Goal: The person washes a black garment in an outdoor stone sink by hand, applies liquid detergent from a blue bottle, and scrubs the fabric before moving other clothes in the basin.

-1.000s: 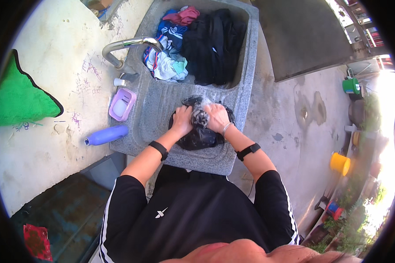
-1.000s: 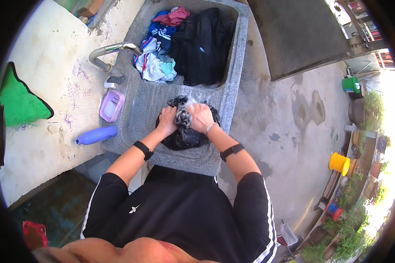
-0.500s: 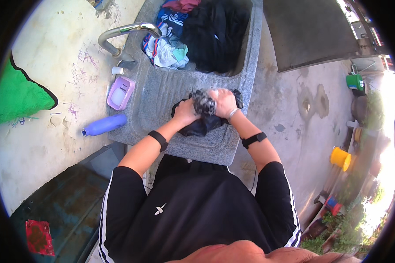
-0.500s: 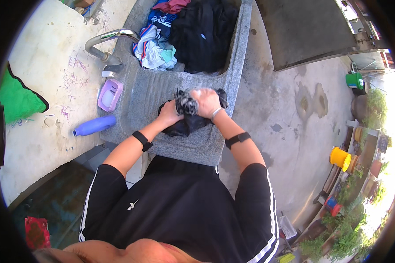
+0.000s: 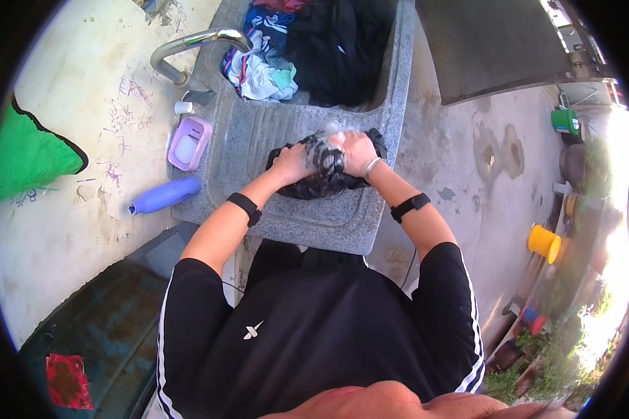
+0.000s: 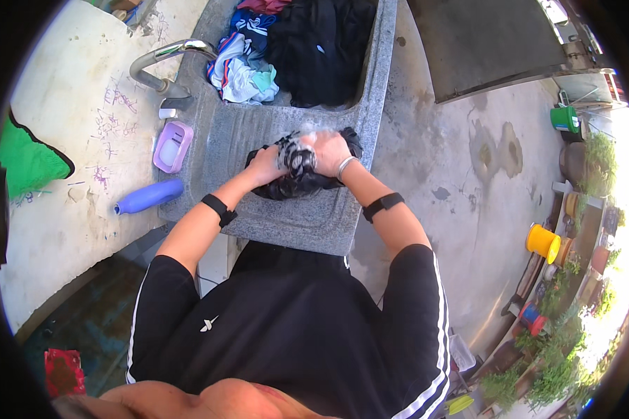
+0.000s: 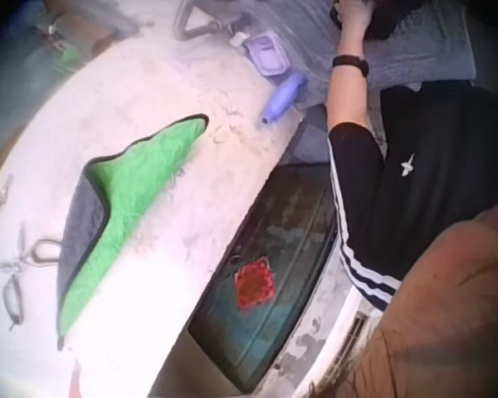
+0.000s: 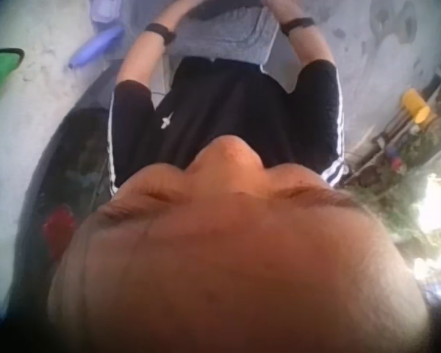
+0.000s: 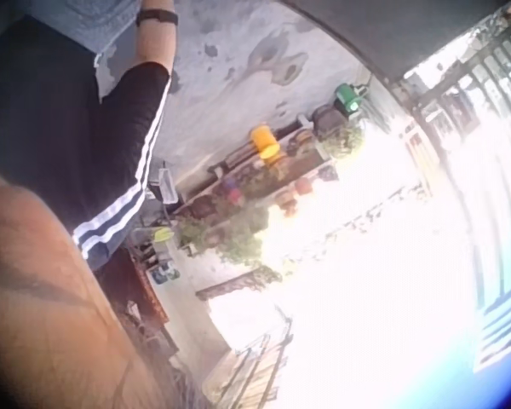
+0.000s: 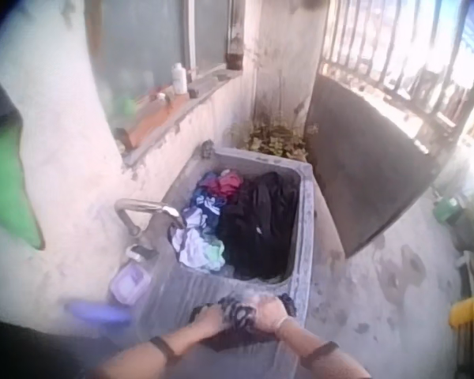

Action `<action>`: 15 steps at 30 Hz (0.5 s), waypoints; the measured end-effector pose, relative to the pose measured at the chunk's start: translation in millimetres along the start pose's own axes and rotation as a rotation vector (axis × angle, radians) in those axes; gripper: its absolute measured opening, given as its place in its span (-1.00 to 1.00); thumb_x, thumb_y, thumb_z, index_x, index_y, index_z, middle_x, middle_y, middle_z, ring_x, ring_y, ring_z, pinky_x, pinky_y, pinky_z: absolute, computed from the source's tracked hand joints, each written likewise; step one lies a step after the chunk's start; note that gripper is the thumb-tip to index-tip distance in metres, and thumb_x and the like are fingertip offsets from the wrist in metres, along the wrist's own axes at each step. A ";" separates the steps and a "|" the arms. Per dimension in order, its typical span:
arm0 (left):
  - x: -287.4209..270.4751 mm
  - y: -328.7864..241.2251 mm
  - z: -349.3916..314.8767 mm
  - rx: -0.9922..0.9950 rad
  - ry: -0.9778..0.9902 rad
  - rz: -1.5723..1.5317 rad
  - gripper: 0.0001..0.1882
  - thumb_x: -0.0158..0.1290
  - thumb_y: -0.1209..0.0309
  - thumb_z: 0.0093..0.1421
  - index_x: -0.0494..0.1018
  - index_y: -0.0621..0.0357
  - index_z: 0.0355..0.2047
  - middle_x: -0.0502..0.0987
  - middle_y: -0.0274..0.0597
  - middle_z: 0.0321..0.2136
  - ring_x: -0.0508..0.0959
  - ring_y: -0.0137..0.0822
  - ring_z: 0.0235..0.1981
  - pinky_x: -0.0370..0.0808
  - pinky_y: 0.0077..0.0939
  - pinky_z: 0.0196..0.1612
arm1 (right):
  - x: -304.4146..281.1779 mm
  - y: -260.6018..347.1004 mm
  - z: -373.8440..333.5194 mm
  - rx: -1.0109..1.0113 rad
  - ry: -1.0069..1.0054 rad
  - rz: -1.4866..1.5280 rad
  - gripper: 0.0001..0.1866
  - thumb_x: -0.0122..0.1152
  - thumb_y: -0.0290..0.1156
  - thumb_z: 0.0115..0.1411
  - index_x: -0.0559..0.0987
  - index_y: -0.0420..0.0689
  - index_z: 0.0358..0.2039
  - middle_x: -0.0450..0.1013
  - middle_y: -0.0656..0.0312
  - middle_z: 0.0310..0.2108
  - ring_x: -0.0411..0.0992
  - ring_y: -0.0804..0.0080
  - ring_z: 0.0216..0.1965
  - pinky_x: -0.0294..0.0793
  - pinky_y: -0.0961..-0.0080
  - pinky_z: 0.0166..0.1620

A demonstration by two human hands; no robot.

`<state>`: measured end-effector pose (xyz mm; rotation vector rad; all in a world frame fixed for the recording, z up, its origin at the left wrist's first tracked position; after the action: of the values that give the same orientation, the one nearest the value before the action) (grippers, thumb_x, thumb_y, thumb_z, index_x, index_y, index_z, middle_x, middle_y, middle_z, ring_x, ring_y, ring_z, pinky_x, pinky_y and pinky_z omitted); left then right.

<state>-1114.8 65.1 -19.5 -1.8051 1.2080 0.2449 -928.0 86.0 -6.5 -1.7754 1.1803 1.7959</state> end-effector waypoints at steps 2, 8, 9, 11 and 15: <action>-11.2 -1.0 7.5 -0.019 -0.289 -0.122 -0.34 0.17 -0.01 -0.10 0.39 0.24 -0.12 0.47 0.13 -0.17 0.45 0.09 -0.11 0.36 -0.20 -0.01 | -20.5 -11.8 16.2 0.123 -0.211 0.107 -0.65 0.13 -0.23 -0.04 0.43 -0.04 -0.21 0.46 0.04 -0.31 0.43 0.09 -0.22 0.41 0.26 -0.17; -61.8 7.9 -49.5 0.163 -0.479 -1.343 -0.45 0.17 0.25 0.08 0.27 0.25 0.01 0.45 -0.15 -0.16 0.47 -0.28 -0.14 0.37 -0.45 -0.04 | -58.2 -59.6 -21.1 0.496 -1.030 1.437 -0.66 0.14 -0.53 0.09 0.41 -0.18 -0.08 0.47 0.19 -0.21 0.43 0.31 -0.16 0.37 0.45 -0.07; -68.4 15.0 -67.9 0.206 -0.519 -1.440 -0.46 0.17 0.31 0.09 0.25 0.24 0.03 0.45 -0.15 -0.16 0.48 -0.29 -0.14 0.39 -0.44 -0.04 | -98.9 -51.4 -30.2 0.388 -1.082 2.035 -0.69 0.07 -0.54 0.14 0.41 -0.14 -0.06 0.42 0.22 -0.14 0.39 0.30 -0.10 0.36 0.42 -0.01; -70.0 21.4 -77.6 0.281 -0.561 -1.526 -0.44 0.16 0.38 0.09 0.21 0.23 0.06 0.44 -0.14 -0.14 0.47 -0.28 -0.13 0.41 -0.41 -0.05 | -116.3 -47.6 -47.7 0.280 -1.023 2.225 -0.68 0.04 -0.55 0.15 0.40 -0.15 -0.04 0.40 0.21 -0.11 0.38 0.31 -0.09 0.37 0.39 0.01; -45.0 75.3 -79.8 -0.058 -0.862 -0.591 -0.25 0.19 0.34 0.03 0.06 0.34 0.14 0.21 0.06 0.08 0.23 -0.13 0.13 0.16 -0.26 0.17 | -100.6 -39.1 -66.2 0.447 -0.894 1.594 -0.71 0.13 -0.62 0.04 0.48 -0.24 -0.16 0.47 0.21 -0.22 0.42 0.48 -0.20 0.38 0.54 -0.09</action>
<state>-1222.7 24.7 8.4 -1.7222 0.0606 0.6276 -840.6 89.6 85.1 0.6279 2.3657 2.1259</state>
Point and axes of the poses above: each hand's wrist, its own z-axis towards the middle knuckle, its own x-axis out of the palm, y = z × x, the point moved 2 cm from there along z, towards the middle knuckle
